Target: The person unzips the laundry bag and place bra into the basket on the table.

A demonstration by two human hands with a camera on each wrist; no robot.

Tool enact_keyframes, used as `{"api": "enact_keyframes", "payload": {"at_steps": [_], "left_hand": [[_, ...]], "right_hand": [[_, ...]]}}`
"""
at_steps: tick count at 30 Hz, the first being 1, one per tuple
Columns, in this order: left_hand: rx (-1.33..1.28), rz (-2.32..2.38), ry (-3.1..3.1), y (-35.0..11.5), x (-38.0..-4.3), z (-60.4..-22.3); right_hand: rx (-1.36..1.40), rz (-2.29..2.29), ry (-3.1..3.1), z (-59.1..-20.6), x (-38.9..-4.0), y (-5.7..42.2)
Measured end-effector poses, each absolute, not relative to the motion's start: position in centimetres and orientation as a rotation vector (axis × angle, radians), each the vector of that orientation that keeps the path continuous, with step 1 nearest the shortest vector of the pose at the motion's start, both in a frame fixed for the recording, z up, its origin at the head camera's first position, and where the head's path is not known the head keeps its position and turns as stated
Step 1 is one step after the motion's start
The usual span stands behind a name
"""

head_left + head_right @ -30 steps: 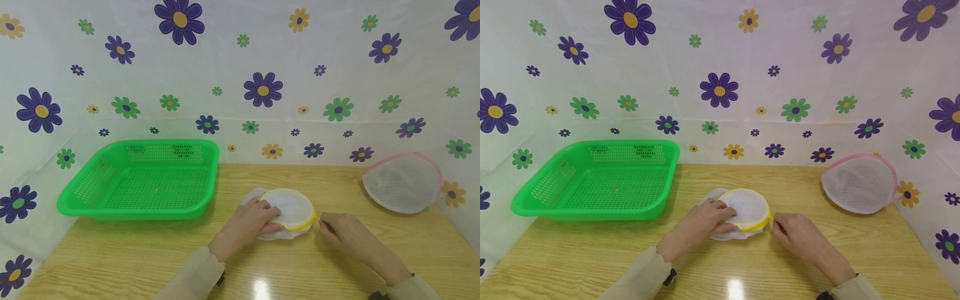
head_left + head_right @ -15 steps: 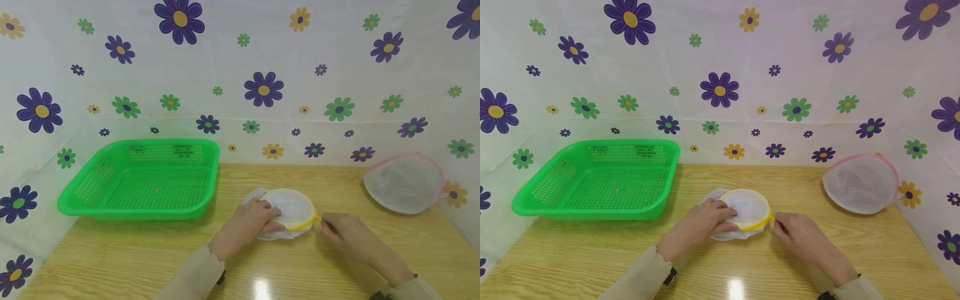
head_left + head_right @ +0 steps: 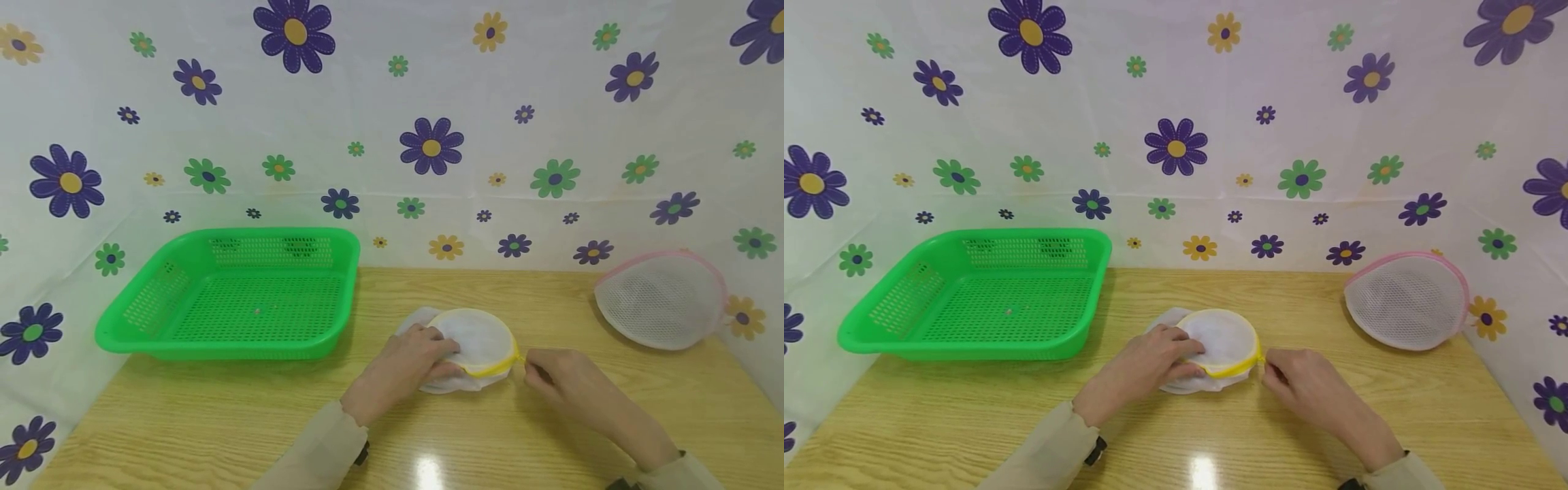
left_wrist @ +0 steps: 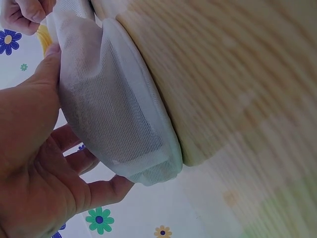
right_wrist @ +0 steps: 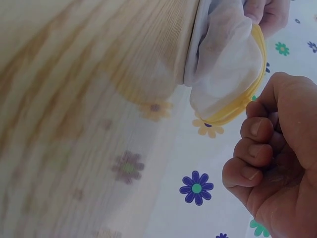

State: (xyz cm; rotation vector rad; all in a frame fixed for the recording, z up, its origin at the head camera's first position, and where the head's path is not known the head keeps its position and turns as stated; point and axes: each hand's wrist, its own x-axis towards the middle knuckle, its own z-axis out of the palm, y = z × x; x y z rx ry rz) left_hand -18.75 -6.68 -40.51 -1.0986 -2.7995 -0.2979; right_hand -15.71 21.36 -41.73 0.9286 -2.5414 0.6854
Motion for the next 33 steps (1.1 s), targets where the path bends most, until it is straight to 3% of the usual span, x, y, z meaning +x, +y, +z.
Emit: {"api": "enact_keyframes", "payload": {"at_steps": [33], "left_hand": [[-1.023, -0.228, -2.895, -6.04, -18.55, -40.40]], "right_hand": [[0.899, 0.643, -2.626, -41.47, -15.07, 20.99]]}}
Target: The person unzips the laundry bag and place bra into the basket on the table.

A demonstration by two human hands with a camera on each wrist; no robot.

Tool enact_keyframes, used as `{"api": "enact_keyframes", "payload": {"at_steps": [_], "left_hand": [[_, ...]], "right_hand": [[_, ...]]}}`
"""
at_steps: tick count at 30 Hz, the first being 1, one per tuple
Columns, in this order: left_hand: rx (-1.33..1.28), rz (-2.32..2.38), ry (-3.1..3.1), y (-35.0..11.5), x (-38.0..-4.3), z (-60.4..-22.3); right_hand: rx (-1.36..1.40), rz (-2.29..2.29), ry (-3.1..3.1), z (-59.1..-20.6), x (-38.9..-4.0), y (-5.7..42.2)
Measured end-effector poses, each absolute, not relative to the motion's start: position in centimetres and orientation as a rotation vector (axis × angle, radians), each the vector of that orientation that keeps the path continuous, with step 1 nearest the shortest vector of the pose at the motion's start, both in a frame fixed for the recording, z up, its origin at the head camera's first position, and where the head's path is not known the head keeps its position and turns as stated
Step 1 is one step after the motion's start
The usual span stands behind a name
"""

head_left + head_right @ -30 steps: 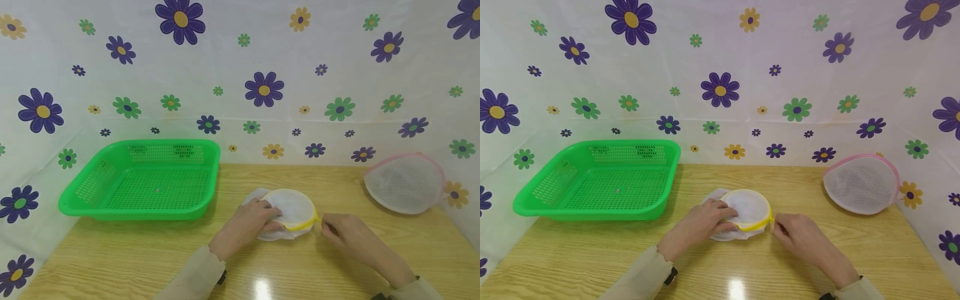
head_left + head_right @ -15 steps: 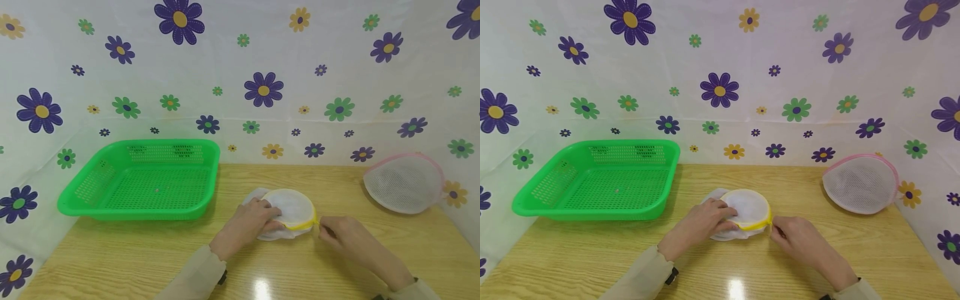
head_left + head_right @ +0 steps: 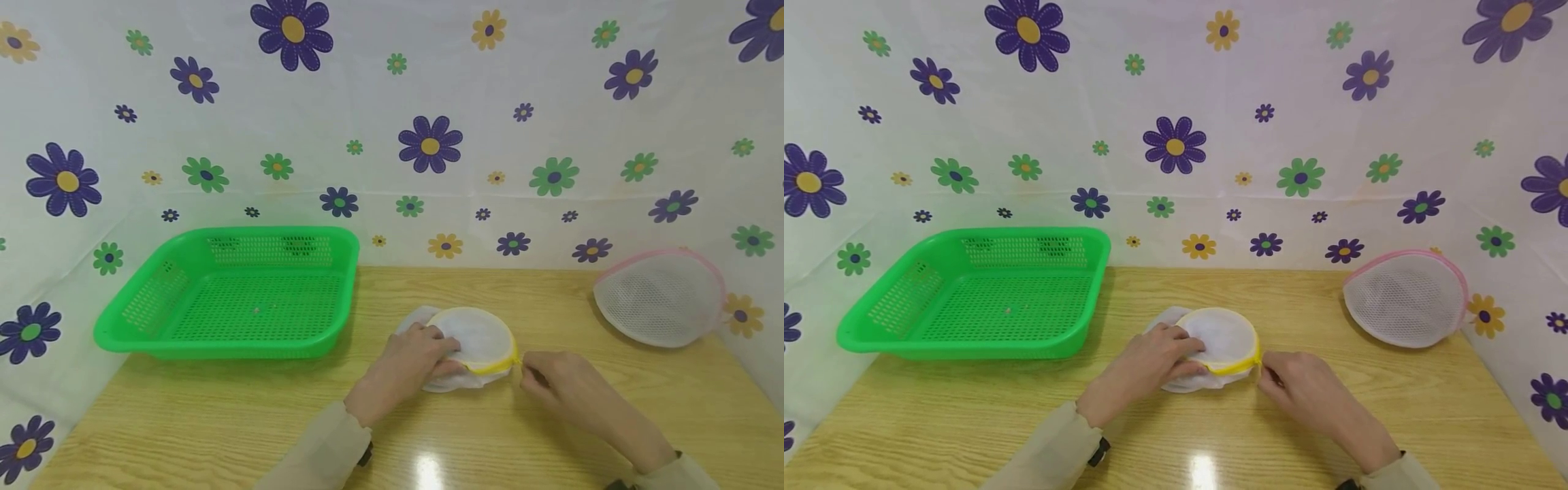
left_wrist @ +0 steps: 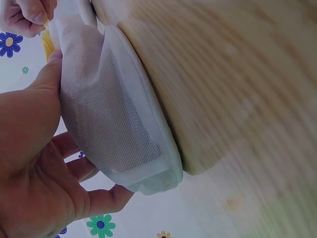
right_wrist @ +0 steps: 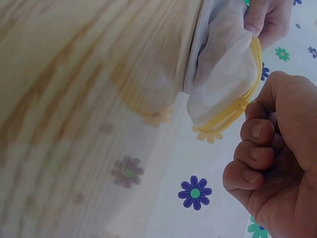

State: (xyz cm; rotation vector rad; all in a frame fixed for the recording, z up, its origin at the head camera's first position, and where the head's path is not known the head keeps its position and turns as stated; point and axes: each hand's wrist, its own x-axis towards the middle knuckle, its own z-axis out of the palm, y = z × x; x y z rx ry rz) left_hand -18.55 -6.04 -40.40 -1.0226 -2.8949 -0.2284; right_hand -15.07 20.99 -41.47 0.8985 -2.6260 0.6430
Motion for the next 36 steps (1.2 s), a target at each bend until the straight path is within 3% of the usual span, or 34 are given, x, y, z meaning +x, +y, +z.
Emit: {"api": "enact_keyframes", "payload": {"at_steps": [36], "left_hand": [[-0.980, -0.199, -2.825, -5.68, -18.03, -40.54]], "right_hand": [[0.928, 0.629, -2.570, -41.81, -14.75, 20.48]]}}
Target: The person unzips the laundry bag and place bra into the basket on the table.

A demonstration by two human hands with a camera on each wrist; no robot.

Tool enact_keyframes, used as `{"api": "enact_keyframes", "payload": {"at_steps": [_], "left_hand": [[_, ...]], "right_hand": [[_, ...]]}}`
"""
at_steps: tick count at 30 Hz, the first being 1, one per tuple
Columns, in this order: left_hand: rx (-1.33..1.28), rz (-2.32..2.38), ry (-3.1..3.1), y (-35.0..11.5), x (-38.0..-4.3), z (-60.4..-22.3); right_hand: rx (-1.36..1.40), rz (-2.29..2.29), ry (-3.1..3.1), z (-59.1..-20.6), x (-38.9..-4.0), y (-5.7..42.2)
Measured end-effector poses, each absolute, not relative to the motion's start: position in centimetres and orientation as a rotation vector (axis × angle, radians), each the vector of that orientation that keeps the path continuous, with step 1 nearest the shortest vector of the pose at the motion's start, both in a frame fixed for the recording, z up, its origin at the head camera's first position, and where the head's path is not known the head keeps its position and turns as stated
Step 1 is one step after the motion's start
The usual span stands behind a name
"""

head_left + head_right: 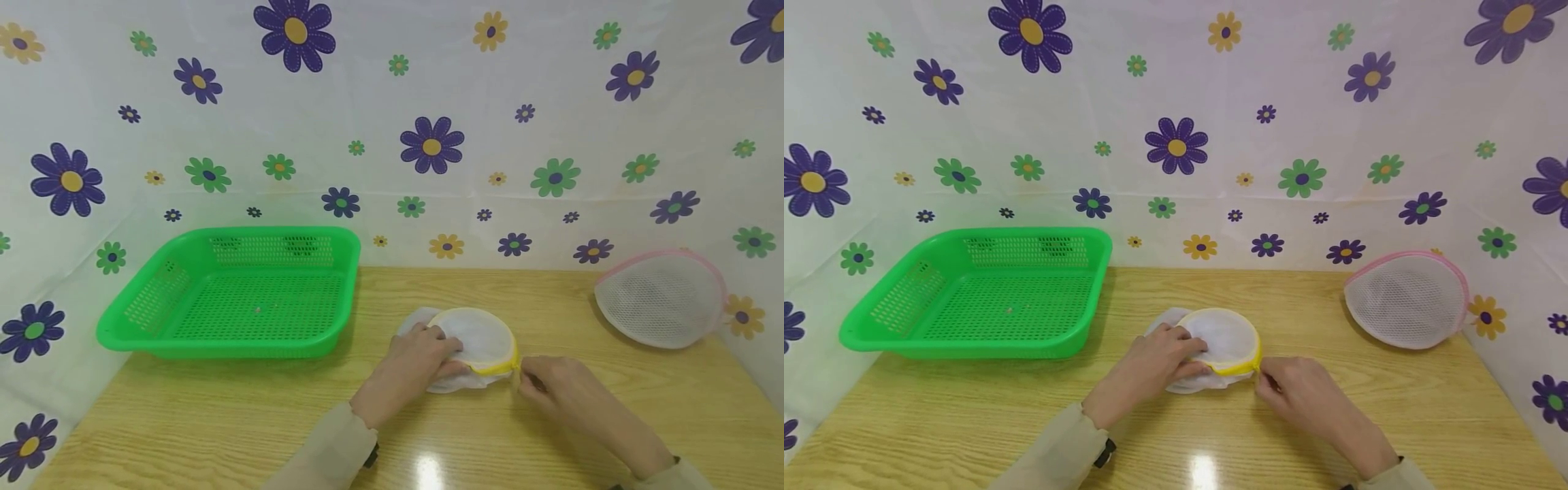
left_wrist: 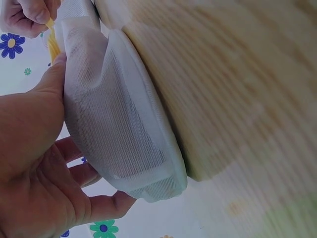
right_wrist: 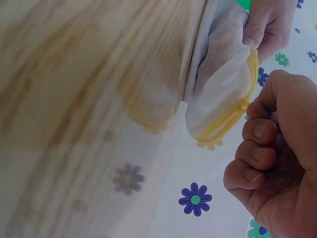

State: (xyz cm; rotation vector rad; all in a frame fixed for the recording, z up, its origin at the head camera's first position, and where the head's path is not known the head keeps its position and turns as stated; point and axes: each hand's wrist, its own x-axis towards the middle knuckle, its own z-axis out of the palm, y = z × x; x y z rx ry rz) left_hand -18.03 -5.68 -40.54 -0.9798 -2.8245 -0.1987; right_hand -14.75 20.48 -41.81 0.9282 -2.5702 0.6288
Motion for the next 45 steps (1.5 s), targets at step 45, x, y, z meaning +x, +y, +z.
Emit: {"api": "enact_keyframes", "payload": {"at_steps": [45], "left_hand": [[-1.040, -0.210, -2.914, -5.5, -18.7, -40.1]], "right_hand": [[0.891, 0.661, -2.728, -40.9, -16.4, 20.3]]}}
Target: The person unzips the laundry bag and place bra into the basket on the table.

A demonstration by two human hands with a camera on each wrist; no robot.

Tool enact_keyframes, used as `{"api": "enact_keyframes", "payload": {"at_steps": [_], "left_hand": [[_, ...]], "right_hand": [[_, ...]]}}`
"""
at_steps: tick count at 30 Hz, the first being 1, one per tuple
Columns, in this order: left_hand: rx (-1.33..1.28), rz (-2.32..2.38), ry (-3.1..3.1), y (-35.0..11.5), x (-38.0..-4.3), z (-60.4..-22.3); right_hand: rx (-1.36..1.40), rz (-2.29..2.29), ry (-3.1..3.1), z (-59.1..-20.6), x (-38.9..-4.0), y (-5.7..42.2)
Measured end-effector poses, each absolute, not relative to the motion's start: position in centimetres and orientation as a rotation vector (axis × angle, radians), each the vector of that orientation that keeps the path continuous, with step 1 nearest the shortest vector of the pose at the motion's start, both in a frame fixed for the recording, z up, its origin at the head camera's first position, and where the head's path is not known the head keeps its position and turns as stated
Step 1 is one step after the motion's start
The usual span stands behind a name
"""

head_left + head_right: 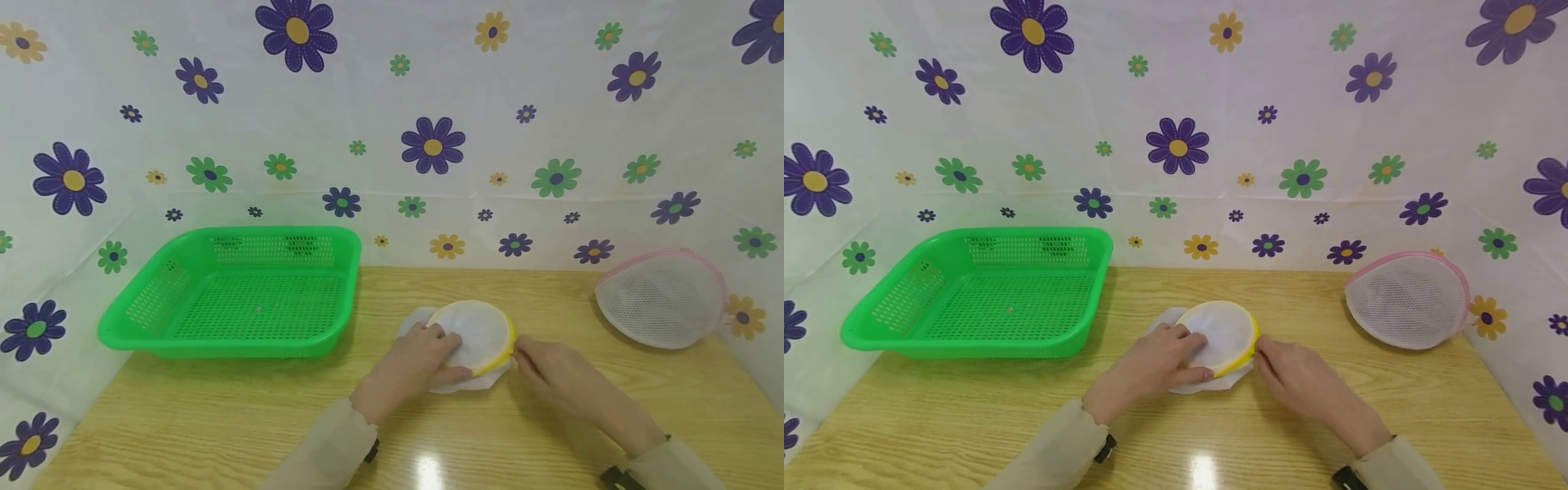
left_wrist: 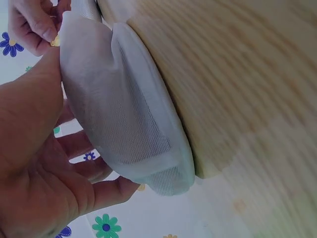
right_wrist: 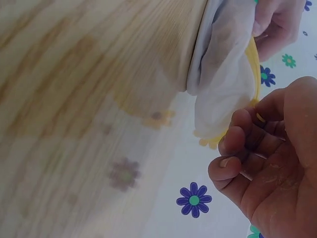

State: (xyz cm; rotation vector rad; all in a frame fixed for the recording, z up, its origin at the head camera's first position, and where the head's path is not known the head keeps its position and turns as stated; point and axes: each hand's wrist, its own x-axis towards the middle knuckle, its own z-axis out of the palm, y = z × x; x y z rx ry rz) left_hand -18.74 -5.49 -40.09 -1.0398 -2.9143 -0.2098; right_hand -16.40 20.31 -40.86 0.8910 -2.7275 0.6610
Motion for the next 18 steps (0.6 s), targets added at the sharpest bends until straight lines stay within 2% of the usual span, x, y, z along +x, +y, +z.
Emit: {"api": "enact_keyframes", "payload": {"at_steps": [18], "left_hand": [[-0.976, -0.075, -2.774, -5.04, -18.73, -40.49]], "right_hand": [[0.917, 0.650, -2.685, -41.04, -16.42, 20.79]]}}
